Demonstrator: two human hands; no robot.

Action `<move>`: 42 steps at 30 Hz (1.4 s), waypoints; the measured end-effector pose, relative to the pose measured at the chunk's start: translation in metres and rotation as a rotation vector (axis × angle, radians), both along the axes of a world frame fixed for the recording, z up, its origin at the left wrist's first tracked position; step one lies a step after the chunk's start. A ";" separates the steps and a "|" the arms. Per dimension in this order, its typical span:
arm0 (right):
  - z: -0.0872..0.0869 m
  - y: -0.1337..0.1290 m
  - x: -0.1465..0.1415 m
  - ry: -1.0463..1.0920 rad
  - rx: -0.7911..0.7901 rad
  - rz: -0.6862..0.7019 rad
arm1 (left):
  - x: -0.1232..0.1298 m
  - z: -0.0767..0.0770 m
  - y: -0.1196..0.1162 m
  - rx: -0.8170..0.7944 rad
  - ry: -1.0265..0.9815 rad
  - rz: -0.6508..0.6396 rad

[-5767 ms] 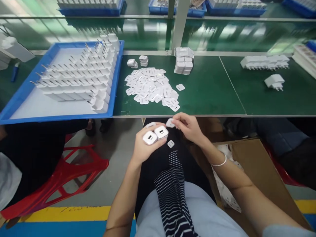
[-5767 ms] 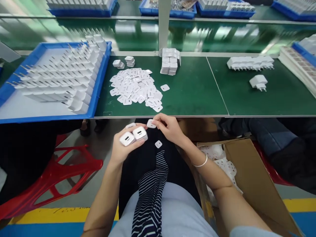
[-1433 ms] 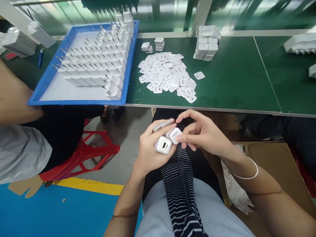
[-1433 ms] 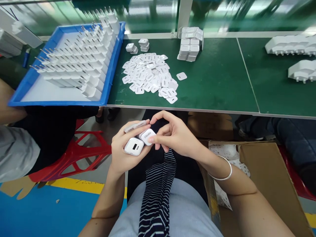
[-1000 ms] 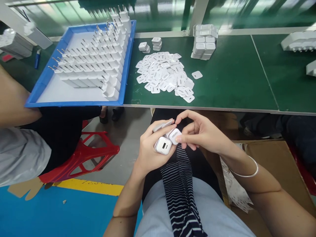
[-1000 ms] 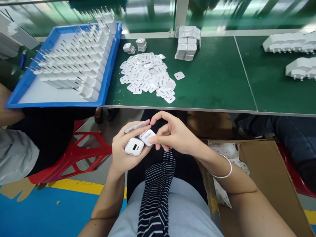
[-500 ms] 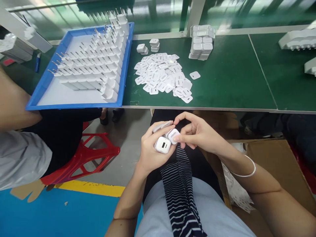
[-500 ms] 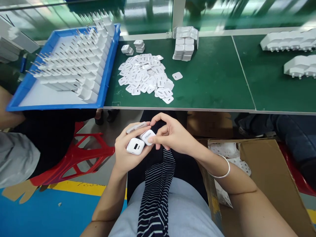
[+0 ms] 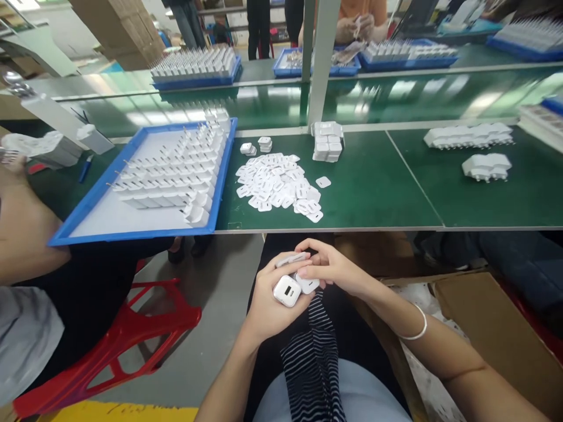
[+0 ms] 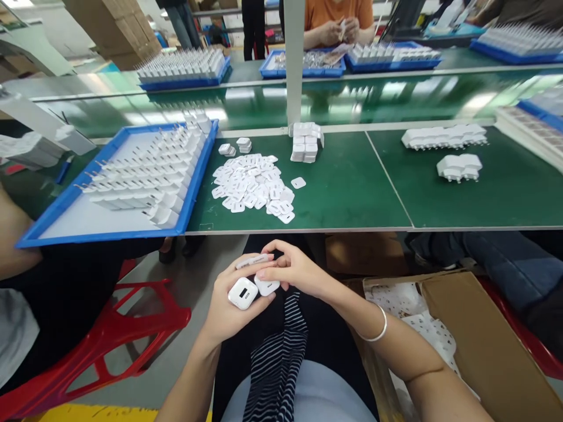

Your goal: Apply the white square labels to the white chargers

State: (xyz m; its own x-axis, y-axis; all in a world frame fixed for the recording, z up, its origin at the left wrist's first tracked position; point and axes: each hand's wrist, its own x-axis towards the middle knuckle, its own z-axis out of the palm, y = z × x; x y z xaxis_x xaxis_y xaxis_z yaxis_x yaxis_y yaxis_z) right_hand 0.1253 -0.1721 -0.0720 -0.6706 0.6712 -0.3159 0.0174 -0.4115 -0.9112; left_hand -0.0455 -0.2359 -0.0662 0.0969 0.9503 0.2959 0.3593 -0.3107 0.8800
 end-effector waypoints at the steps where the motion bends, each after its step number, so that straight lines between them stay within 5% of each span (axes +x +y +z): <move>1: 0.002 0.002 0.001 -0.023 0.045 0.002 | -0.001 0.001 0.001 -0.019 -0.020 -0.006; 7: 0.008 0.020 0.001 -0.095 0.378 -0.163 | -0.002 0.008 0.003 -0.152 -0.070 -0.056; 11: 0.010 0.028 -0.005 -0.006 0.389 -0.159 | 0.000 0.009 0.003 -0.247 -0.077 -0.032; 16: 0.015 0.024 -0.009 -0.145 0.710 -0.234 | -0.005 0.008 0.006 -0.312 -0.137 -0.015; 22: 0.020 0.026 -0.010 -0.251 0.888 -0.184 | -0.014 0.003 0.005 -0.325 -0.151 0.029; 25: 0.016 0.022 -0.011 -0.256 0.862 -0.202 | -0.012 0.001 0.001 -0.332 -0.236 0.040; 32: -0.010 0.012 -0.005 -0.100 0.429 -0.242 | -0.005 -0.007 -0.006 -0.163 -0.259 0.076; 42: -0.016 0.015 0.005 -0.315 0.692 -0.279 | 0.000 -0.010 -0.006 -0.086 -0.090 0.155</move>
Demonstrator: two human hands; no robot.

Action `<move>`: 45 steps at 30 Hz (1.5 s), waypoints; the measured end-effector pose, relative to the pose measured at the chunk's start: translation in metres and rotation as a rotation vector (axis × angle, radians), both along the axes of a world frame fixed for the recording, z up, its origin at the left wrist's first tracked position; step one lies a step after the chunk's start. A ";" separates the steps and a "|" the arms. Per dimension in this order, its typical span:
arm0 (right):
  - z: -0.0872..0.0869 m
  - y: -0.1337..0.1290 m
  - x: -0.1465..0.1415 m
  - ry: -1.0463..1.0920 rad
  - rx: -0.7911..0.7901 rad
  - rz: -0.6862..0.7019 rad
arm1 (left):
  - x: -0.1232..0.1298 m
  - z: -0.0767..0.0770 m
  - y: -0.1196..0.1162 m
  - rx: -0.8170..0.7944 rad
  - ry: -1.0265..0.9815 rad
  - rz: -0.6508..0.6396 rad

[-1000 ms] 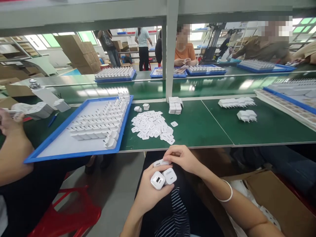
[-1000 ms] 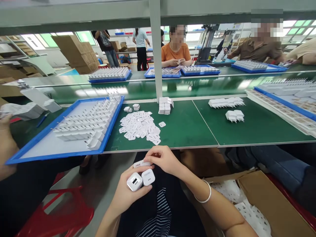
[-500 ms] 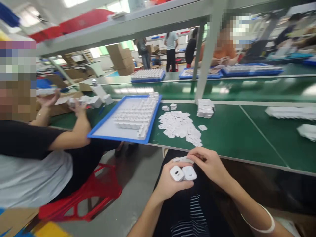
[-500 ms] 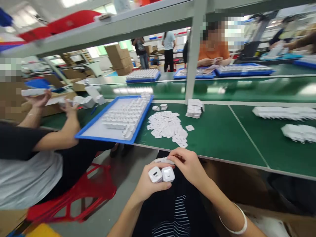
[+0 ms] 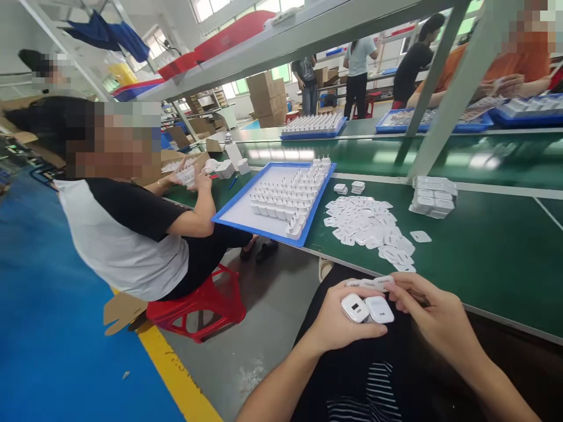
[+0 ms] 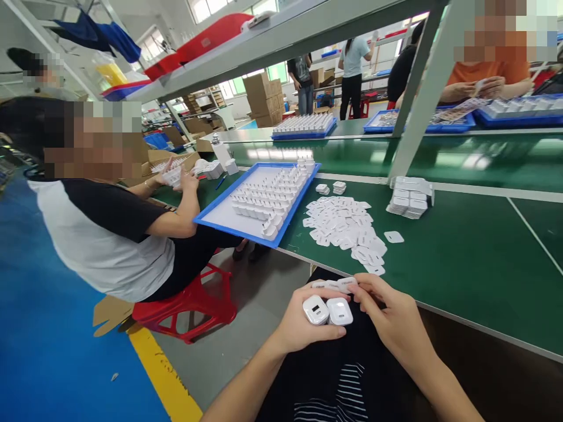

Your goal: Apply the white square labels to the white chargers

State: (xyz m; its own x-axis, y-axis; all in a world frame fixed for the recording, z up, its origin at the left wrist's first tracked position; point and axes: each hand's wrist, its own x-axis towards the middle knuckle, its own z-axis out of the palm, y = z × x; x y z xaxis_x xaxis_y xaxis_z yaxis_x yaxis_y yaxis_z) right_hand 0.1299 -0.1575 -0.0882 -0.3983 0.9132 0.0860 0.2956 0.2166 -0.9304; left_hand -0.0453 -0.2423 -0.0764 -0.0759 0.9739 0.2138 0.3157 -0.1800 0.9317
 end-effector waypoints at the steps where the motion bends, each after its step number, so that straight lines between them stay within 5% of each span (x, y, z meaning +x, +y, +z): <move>1: 0.002 -0.001 -0.002 0.010 -0.002 0.006 | -0.001 0.002 0.000 0.002 -0.003 -0.010; 9: 0.014 0.011 -0.017 0.129 0.119 0.062 | -0.017 -0.008 0.019 -0.099 -0.107 -0.028; 14: 0.021 0.017 -0.005 0.315 0.035 -0.037 | -0.015 -0.012 0.035 0.021 -0.010 0.024; 21: 0.036 -0.014 -0.001 0.586 -0.195 -0.020 | 0.002 -0.002 0.053 0.203 0.052 -0.007; 31: 0.053 -0.021 0.007 0.532 -0.133 -0.033 | 0.020 0.004 0.062 0.393 0.086 -0.092; 45: 0.060 -0.021 0.008 0.413 -0.195 0.126 | 0.019 0.006 0.057 0.370 0.045 -0.212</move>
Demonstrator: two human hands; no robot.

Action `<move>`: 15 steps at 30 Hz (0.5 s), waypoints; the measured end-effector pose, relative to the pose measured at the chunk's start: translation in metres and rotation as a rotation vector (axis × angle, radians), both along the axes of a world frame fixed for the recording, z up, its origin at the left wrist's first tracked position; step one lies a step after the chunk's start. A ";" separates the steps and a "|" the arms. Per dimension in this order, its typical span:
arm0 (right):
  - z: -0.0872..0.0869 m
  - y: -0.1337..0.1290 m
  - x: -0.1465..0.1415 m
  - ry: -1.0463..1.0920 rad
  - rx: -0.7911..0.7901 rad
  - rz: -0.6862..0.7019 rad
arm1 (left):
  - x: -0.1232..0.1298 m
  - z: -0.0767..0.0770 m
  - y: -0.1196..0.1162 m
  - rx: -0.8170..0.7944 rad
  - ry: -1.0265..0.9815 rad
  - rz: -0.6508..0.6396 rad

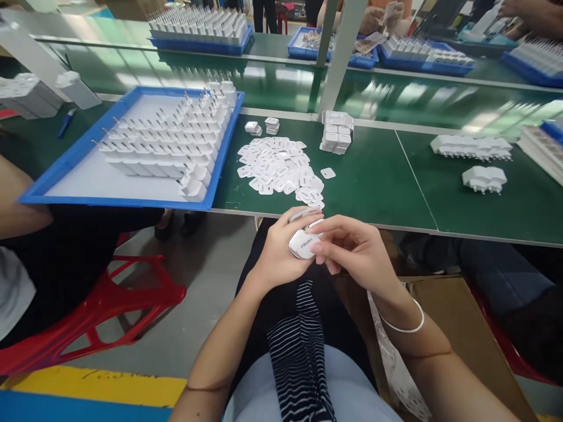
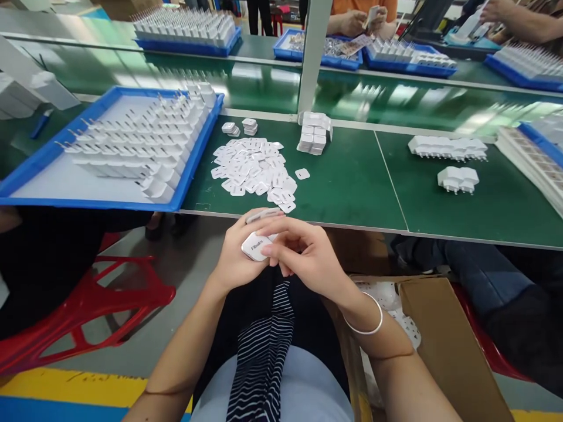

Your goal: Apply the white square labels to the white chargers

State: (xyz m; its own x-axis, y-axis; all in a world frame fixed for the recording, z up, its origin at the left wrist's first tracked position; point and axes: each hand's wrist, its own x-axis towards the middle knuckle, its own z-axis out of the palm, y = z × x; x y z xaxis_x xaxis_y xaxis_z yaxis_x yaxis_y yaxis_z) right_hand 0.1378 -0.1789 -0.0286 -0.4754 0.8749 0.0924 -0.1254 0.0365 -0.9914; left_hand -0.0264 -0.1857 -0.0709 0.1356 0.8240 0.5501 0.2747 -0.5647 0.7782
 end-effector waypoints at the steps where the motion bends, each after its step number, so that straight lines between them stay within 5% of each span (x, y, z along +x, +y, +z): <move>1: 0.000 0.000 0.000 -0.006 0.001 0.003 | 0.000 0.000 0.000 0.002 0.002 0.001; 15: 0.000 0.000 -0.003 -0.069 0.041 -0.020 | 0.000 -0.001 -0.002 0.008 0.018 0.024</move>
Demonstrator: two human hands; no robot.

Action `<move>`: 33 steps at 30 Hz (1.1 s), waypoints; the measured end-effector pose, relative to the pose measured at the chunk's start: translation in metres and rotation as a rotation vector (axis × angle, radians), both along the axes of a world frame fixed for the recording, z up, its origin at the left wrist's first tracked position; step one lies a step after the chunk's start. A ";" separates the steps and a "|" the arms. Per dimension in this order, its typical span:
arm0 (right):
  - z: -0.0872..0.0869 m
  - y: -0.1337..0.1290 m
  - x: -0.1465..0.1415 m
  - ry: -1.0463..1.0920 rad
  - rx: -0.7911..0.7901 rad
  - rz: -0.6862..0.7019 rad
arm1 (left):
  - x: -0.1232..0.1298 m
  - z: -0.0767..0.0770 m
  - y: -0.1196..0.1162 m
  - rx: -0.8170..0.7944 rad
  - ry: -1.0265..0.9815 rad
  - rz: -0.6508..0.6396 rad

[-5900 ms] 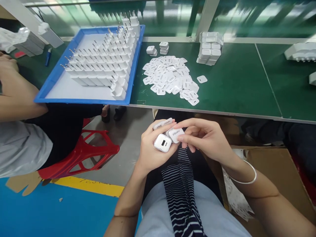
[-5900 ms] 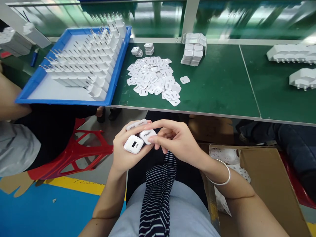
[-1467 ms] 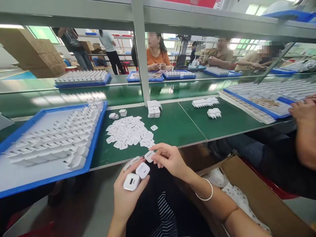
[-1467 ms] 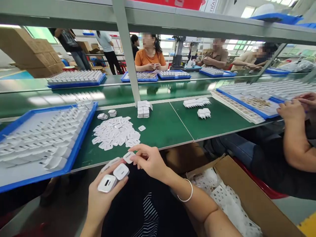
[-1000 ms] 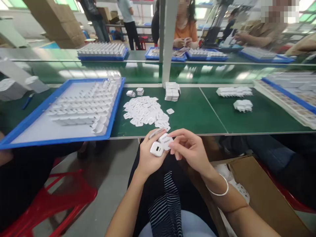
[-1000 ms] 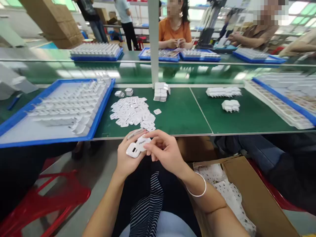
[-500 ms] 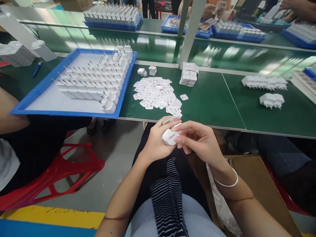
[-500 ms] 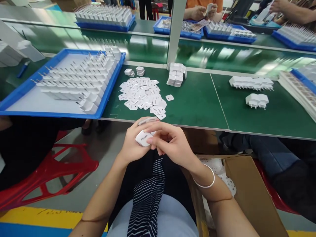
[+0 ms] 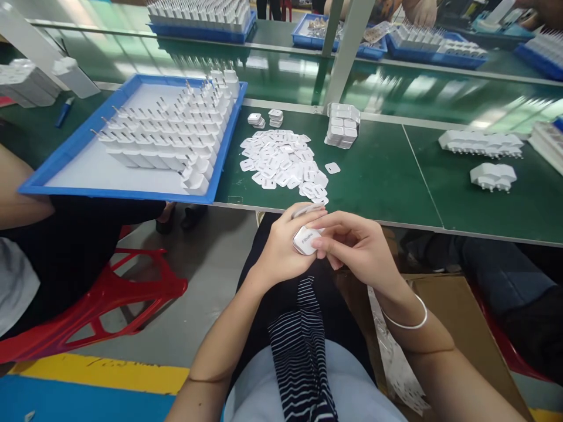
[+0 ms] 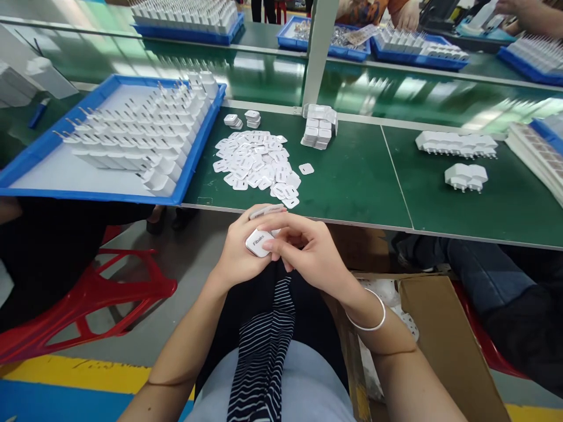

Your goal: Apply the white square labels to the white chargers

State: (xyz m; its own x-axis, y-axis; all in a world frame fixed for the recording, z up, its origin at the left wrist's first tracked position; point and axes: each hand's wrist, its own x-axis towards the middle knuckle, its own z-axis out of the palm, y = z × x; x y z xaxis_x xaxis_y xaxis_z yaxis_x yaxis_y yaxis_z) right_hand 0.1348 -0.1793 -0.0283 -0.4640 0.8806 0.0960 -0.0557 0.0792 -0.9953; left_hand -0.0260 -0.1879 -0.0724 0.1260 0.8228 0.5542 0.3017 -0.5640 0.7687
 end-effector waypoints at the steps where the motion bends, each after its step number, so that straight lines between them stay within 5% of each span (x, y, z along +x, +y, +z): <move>1: 0.000 0.000 0.000 -0.012 0.007 -0.003 | 0.000 0.000 0.000 0.000 0.002 0.002; 15: 0.002 0.002 0.001 -0.107 0.027 -0.002 | 0.000 0.001 -0.001 0.004 0.023 -0.002; 33: 0.004 0.007 0.002 -0.120 -0.182 0.077 | -0.003 0.009 -0.006 -0.035 0.128 -0.019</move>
